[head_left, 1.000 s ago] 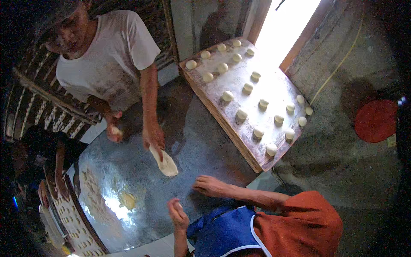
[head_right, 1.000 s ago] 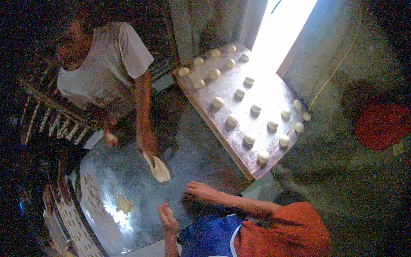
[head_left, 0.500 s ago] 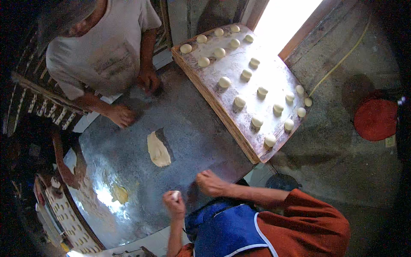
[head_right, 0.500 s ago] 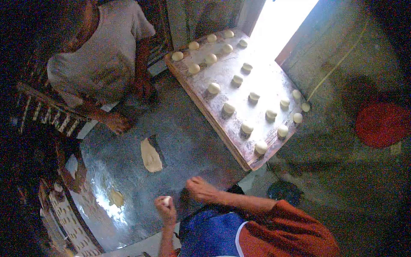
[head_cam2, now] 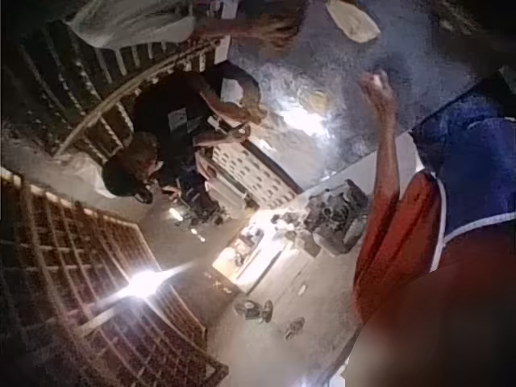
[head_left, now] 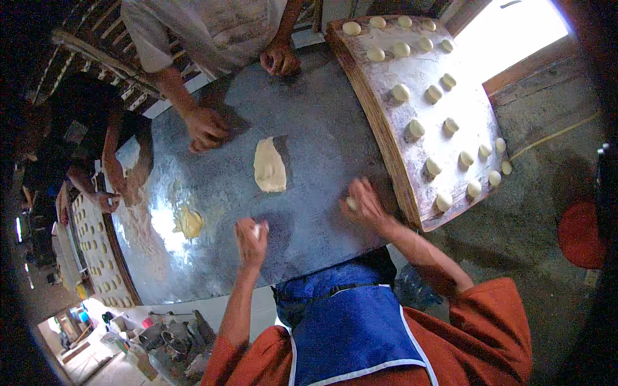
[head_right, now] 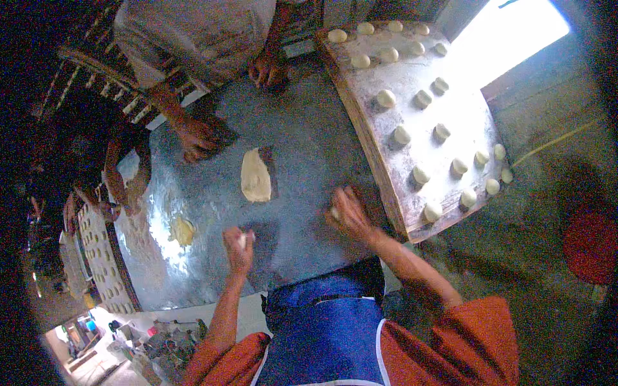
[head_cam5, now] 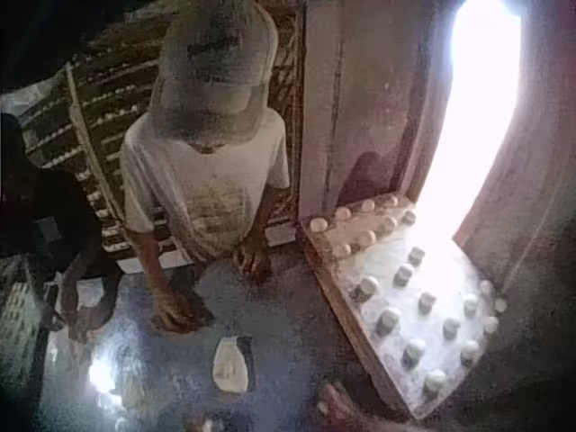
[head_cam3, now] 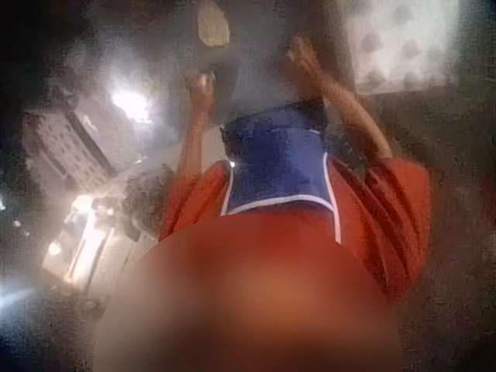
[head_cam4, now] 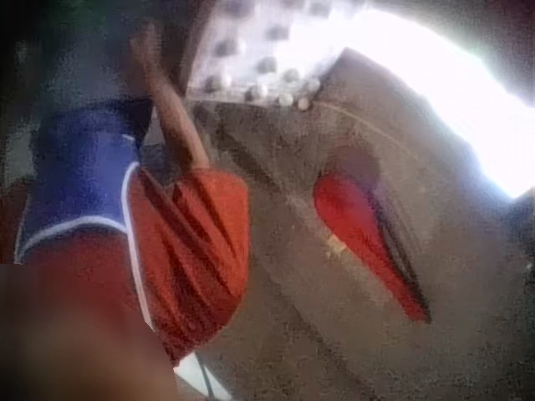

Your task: The person repeatedly pinches off small pieces of dough from a larger mass, rolls them into balls, and places them on a wooden board. Another person works nearby at the same table.

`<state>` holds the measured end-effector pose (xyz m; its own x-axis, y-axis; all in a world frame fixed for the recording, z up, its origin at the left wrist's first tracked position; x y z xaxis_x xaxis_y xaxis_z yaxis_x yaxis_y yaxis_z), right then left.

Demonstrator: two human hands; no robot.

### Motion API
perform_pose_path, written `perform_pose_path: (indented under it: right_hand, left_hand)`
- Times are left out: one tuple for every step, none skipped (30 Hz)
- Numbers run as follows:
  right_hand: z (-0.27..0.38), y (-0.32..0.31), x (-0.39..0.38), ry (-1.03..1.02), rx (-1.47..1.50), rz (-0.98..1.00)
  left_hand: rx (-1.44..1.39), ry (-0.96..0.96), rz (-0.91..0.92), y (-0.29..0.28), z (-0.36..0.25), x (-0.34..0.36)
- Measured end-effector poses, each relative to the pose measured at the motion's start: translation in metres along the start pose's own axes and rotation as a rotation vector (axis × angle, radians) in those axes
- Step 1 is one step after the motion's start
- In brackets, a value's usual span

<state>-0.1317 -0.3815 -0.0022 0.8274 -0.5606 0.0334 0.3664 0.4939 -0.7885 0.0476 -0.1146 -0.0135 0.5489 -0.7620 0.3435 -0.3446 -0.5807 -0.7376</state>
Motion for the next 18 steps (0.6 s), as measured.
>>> perform_pose_path:
  right_hand:
    - [0.020,-0.007,0.036,-0.023,-0.080,-0.080]
    - [0.040,-0.006,0.050,-0.036,-0.160,-0.157]
    - [0.056,0.005,0.038,-0.039,-0.134,-0.178]
    - [0.076,0.012,0.023,-0.052,-0.111,-0.210]
    - [0.092,0.018,0.011,-0.080,-0.075,-0.242]
    - [0.088,0.023,-0.007,-0.124,0.029,-0.124]
    - [0.062,0.021,-0.029,-0.167,0.122,-0.007]
    - [0.034,0.014,-0.043,-0.202,0.208,0.102]
    - [0.011,0.004,-0.042,-0.265,-0.062,-0.035]
    - [-0.010,-0.003,-0.037,-0.318,-0.327,-0.170]
    - [-0.007,-0.005,-0.032,-0.271,-0.399,-0.221]
    - [-0.006,-0.008,-0.028,-0.216,-0.481,-0.265]
    - [0.023,-0.025,-0.012,-0.076,-0.367,-0.228]
    - [0.035,-0.038,0.002,0.078,-0.271,-0.203]
    - [0.032,-0.035,-0.005,0.223,-0.300,-0.208]
    - [0.036,-0.029,-0.011,0.233,-0.180,-0.131]
    - [0.039,-0.025,-0.016,0.245,-0.064,-0.051]
    - [0.043,-0.020,-0.015,0.254,0.054,0.031]
  left_hand:
    - [0.017,-0.066,-0.078,-0.003,0.002,0.028]
    - [0.031,-0.132,-0.145,-0.005,0.000,0.045]
    - [-0.043,-0.192,-0.203,0.005,-0.015,0.048]
    - [-0.048,-0.104,-0.147,0.014,-0.028,0.038]
    - [-0.036,-0.019,-0.101,0.019,-0.036,0.015]
    - [-0.026,0.060,-0.057,0.019,-0.045,-0.004]
    - [-0.032,0.085,-0.053,0.008,-0.040,-0.013]
    - [-0.045,0.121,-0.045,-0.008,-0.028,-0.017]
    - [-0.055,0.151,-0.033,-0.017,-0.023,-0.019]
    - [-0.022,0.104,-0.048,-0.017,-0.020,-0.009]
    - [0.026,0.049,-0.066,-0.020,-0.010,0.009]
    - [0.061,-0.008,-0.081,-0.023,-0.002,0.013]
    - [0.111,-0.040,-0.077,-0.025,0.001,0.007]
    - [0.070,-0.024,-0.070,-0.027,-0.006,0.008]
    - [0.025,-0.003,-0.061,-0.034,-0.018,0.007]
    - [-0.011,0.008,-0.055,-0.043,-0.029,0.001]
    - [0.080,0.116,0.040,-0.050,-0.035,-0.001]
    - [0.034,0.073,0.076,-0.049,-0.028,0.003]
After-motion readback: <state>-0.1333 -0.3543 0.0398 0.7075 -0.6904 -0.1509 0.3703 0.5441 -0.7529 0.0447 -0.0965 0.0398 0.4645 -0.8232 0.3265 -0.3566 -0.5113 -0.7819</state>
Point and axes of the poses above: each hand's wrist, its own x-axis towards the middle knuckle, its own y-axis out of the palm, z = x × y, the point moved 8 cm from there along x, towards the middle knuckle, and after that the axes turned 14 degrees about y, right-handed, at the moved point
